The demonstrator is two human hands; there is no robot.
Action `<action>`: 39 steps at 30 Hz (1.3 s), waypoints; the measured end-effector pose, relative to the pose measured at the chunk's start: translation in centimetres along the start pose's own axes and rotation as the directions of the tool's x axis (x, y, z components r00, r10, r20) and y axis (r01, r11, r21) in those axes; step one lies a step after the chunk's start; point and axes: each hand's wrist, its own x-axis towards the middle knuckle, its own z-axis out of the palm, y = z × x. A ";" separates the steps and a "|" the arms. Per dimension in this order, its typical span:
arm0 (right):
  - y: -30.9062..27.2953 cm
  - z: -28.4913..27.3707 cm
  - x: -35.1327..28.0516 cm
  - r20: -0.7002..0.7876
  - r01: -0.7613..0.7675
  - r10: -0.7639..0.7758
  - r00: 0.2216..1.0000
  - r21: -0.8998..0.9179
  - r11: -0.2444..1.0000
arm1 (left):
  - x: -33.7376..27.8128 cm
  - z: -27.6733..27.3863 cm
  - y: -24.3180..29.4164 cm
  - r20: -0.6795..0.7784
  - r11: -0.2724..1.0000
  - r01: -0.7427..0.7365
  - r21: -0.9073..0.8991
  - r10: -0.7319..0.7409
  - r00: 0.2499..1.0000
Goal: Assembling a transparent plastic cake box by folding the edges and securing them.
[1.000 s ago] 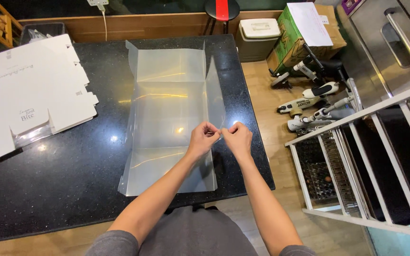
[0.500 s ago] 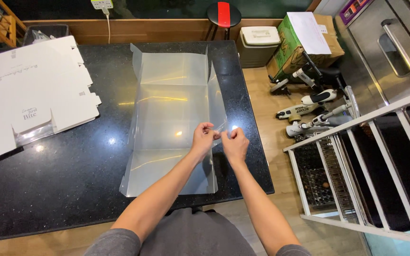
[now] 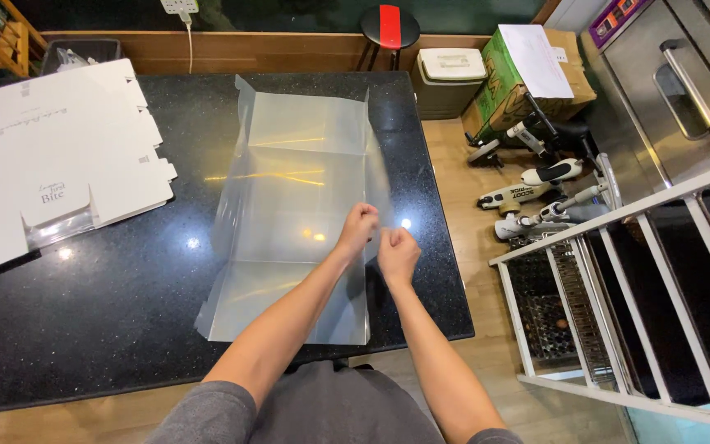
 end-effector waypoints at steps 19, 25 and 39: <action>1.9 -4.0 -1.5 -0.030 -0.081 0.078 0.996 -0.093 0.992 | -3.6 -1.2 10.8 -0.163 0.385 0.058 0.921 0.246 0.955; 2.0 -4.6 -1.2 -0.046 -0.114 0.109 0.993 -0.109 0.987 | -0.3 -3.8 5.3 -0.160 0.617 -0.085 0.783 0.331 0.930; 0.6 -1.6 4.2 0.689 -0.632 0.160 0.707 0.513 0.581 | -1.8 -2.3 1.4 -0.260 0.953 0.039 0.302 0.042 0.965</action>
